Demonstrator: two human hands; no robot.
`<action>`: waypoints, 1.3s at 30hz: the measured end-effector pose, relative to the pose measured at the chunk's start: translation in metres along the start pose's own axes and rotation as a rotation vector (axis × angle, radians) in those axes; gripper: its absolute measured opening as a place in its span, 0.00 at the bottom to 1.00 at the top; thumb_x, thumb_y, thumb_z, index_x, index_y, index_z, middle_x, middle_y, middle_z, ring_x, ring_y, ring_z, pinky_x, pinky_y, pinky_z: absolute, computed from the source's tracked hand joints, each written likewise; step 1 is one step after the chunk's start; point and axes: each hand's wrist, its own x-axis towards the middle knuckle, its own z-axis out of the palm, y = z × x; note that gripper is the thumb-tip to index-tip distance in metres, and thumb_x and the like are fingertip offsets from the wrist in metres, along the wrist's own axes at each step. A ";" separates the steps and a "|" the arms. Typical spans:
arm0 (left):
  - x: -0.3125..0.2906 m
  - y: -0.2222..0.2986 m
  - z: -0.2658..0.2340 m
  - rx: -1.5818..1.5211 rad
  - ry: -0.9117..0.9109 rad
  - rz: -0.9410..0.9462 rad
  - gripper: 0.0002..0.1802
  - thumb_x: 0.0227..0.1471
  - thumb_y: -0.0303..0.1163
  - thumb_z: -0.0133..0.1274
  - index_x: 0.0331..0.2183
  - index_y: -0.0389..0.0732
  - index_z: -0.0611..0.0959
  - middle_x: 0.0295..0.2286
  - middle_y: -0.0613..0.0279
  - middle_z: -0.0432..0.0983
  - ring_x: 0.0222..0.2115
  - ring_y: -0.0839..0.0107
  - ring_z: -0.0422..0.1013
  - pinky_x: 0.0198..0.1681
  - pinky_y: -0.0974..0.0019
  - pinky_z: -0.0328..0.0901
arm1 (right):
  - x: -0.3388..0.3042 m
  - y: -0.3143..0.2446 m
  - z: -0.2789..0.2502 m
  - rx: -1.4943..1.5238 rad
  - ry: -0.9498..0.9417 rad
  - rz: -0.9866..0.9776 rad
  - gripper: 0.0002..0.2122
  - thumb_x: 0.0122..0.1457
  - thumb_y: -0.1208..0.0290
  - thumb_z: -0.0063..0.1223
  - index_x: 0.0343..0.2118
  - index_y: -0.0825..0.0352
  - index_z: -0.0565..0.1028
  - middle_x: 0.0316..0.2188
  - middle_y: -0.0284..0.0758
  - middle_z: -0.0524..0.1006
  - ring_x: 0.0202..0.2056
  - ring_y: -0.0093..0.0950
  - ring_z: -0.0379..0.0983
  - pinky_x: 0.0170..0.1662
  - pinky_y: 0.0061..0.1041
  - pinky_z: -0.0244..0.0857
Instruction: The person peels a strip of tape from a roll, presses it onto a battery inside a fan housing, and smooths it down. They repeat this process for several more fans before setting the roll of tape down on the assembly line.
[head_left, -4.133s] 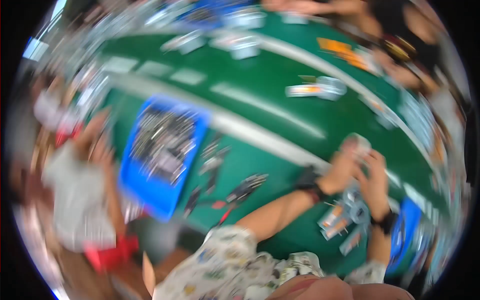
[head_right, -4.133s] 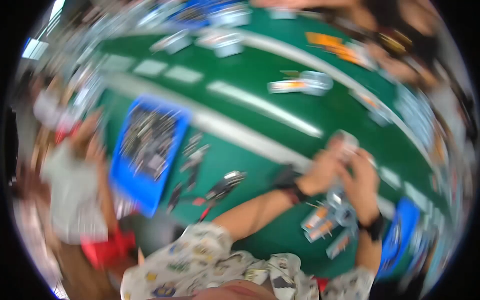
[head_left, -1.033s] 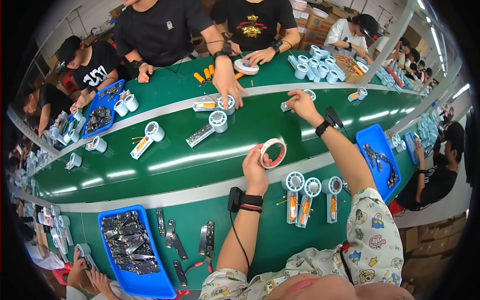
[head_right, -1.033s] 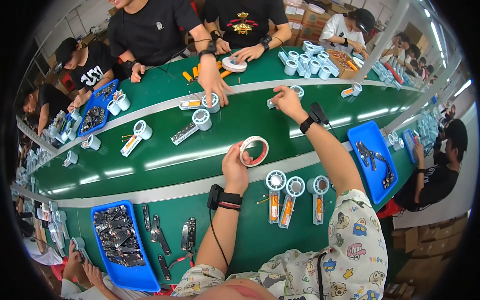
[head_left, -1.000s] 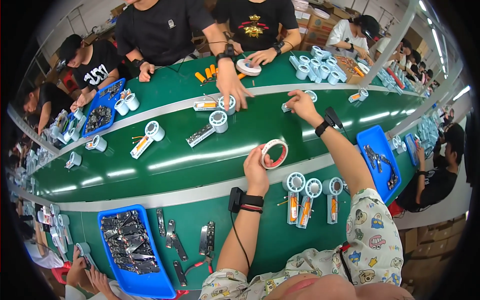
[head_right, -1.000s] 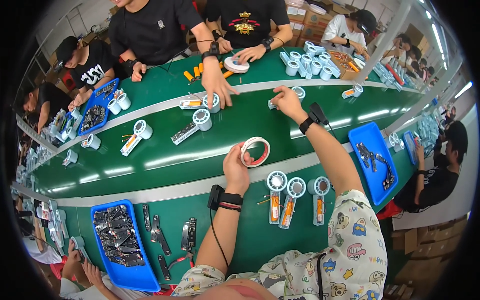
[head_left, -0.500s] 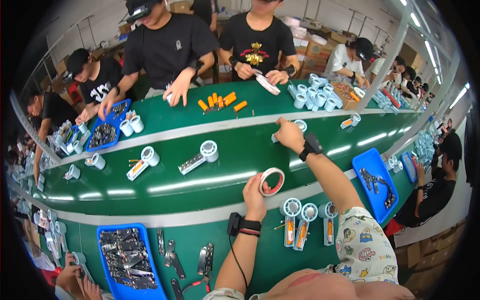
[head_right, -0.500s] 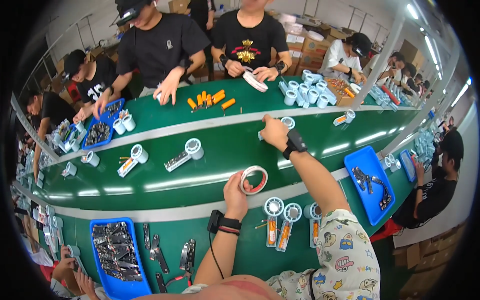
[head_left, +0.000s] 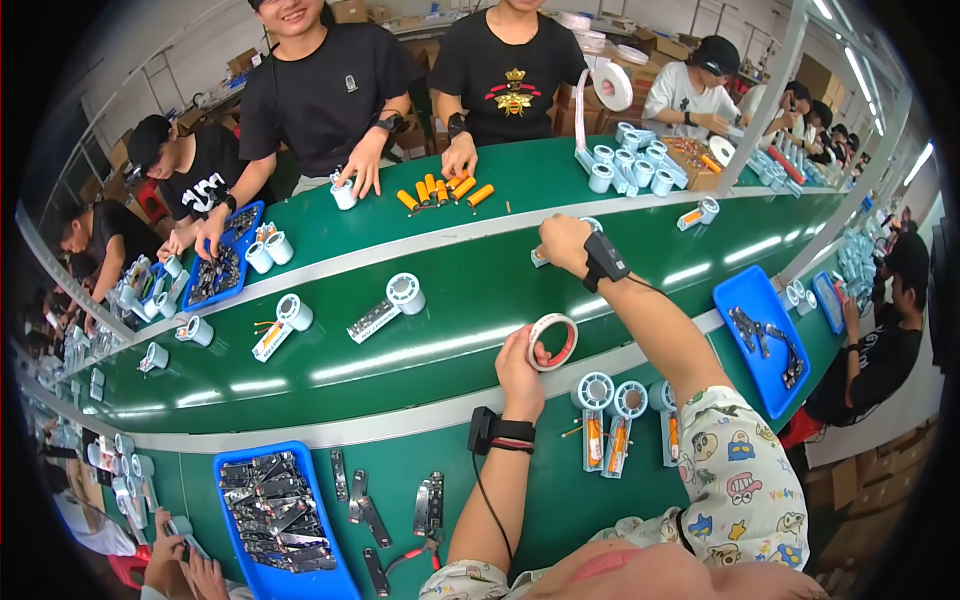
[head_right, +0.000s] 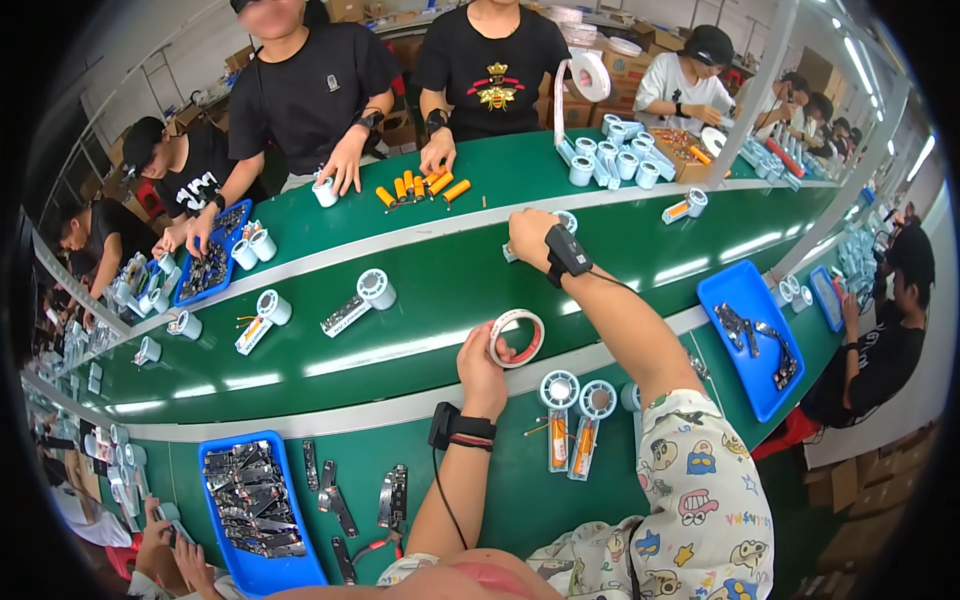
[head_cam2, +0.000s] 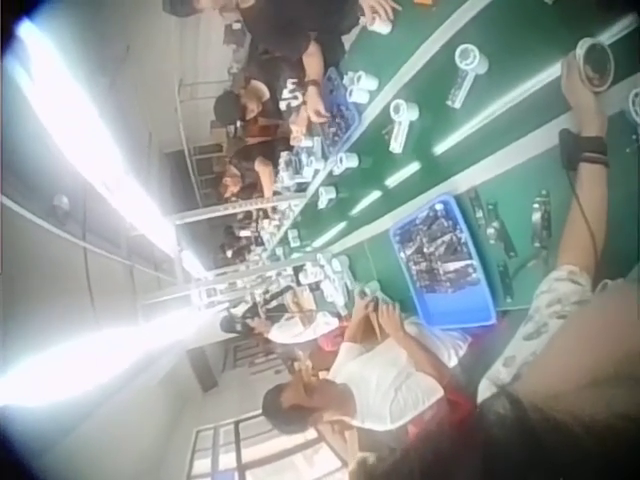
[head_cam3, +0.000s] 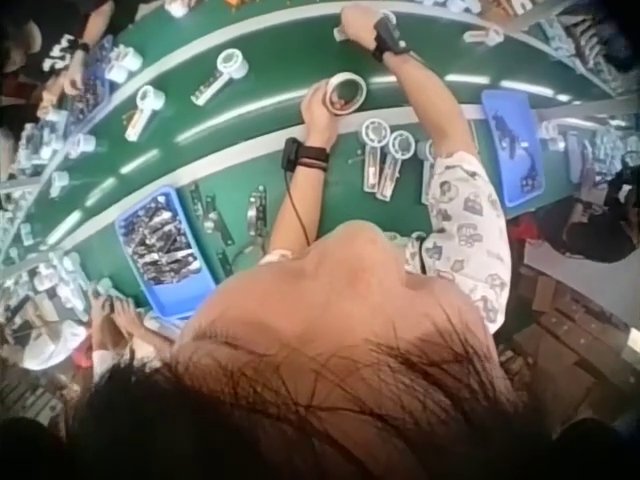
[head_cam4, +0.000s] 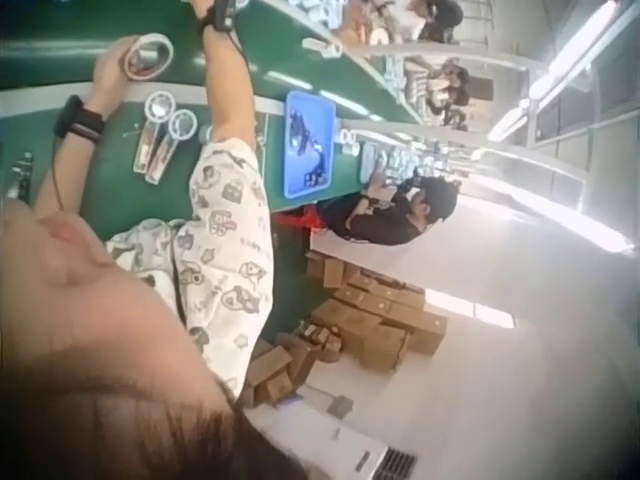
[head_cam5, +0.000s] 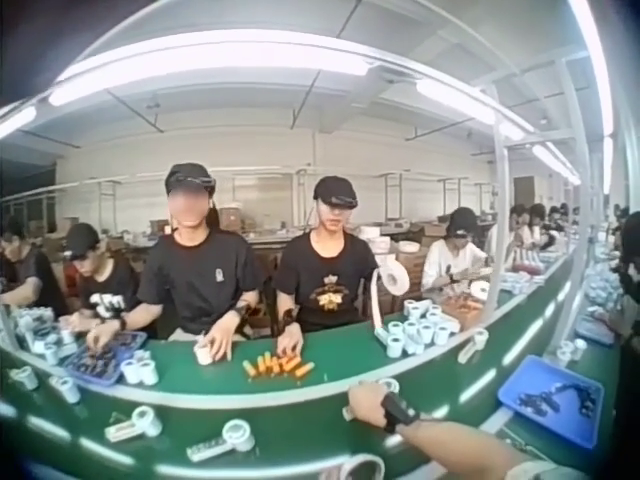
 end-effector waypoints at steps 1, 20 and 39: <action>0.000 -0.002 0.001 0.006 -0.001 -0.015 0.15 0.66 0.34 0.42 0.41 0.32 0.76 0.20 0.65 0.68 0.21 0.75 0.64 0.33 0.66 0.66 | -0.001 0.005 0.006 0.003 -0.008 0.014 0.10 0.49 0.66 0.61 0.28 0.69 0.81 0.31 0.49 0.81 0.35 0.47 0.80 0.38 0.43 0.74; -0.004 -0.004 0.009 0.042 -0.038 -0.076 0.13 0.64 0.33 0.47 0.44 0.33 0.78 0.20 0.65 0.70 0.15 0.79 0.61 0.24 0.69 0.66 | -0.009 0.018 0.031 0.337 0.132 -0.043 0.06 0.51 0.69 0.62 0.30 0.64 0.80 0.30 0.42 0.81 0.34 0.42 0.79 0.39 0.37 0.73; -0.015 -0.001 0.039 -0.189 -0.247 -0.186 0.18 0.63 0.31 0.43 0.51 0.31 0.74 0.30 0.62 0.76 0.25 0.74 0.70 0.33 0.70 0.67 | -0.194 0.003 -0.070 0.369 0.197 -0.349 0.11 0.58 0.69 0.56 0.42 0.66 0.78 0.43 0.37 0.76 0.44 0.39 0.75 0.44 0.37 0.71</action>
